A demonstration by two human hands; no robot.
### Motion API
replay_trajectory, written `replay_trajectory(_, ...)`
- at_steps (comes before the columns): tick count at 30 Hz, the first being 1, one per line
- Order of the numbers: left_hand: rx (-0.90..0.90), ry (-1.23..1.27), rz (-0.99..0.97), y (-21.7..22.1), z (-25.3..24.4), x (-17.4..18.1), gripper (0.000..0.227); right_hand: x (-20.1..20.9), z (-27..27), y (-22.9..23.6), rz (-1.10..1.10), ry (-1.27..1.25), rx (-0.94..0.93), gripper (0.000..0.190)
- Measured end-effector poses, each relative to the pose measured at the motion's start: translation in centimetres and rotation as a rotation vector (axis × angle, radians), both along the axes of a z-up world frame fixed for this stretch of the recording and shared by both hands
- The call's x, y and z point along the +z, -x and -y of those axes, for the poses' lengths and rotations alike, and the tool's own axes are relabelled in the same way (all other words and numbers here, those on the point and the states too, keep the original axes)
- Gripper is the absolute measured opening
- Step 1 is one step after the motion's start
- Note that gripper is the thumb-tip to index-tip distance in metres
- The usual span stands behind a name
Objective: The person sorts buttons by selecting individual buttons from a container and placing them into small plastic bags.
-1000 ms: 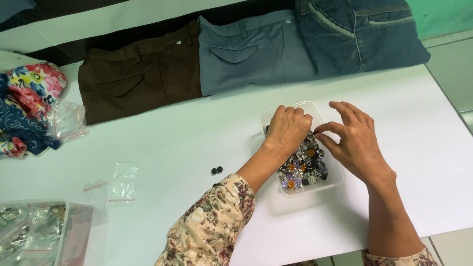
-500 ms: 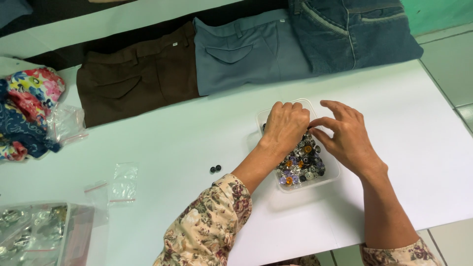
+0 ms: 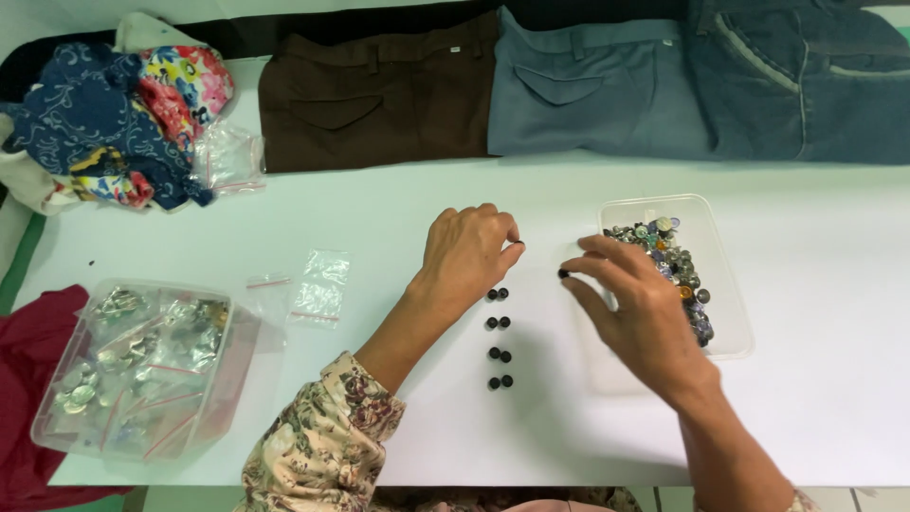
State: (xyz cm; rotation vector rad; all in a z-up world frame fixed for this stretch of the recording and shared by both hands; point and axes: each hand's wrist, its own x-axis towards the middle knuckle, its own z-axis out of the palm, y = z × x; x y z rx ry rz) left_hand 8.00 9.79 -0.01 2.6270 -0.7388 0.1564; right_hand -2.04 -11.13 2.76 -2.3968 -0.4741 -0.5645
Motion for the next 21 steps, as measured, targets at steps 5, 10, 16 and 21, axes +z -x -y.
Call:
replay_trajectory(5,0.035,0.003,-0.088,1.3,-2.1,-3.1,0.01,-5.5,-4.9,-1.6,-0.067,-0.009,-0.017,0.017)
replay_trajectory(10,0.036,-0.022,-0.08,1.2,-2.2,-6.5,0.009,-8.1,-6.2,-3.3,-0.177,0.091,-0.119,0.015)
replay_trajectory(16,0.019,-0.001,-0.051,1.4,-2.5,-7.1,0.009,-10.2,-6.0,-4.0,-0.14,0.282,-0.12,0.013)
replay_trajectory(21,0.025,0.02,-0.012,1.5,-2.9,-6.6,0.01,-10.6,-6.3,-4.1,-0.091,0.318,-0.122,0.016)
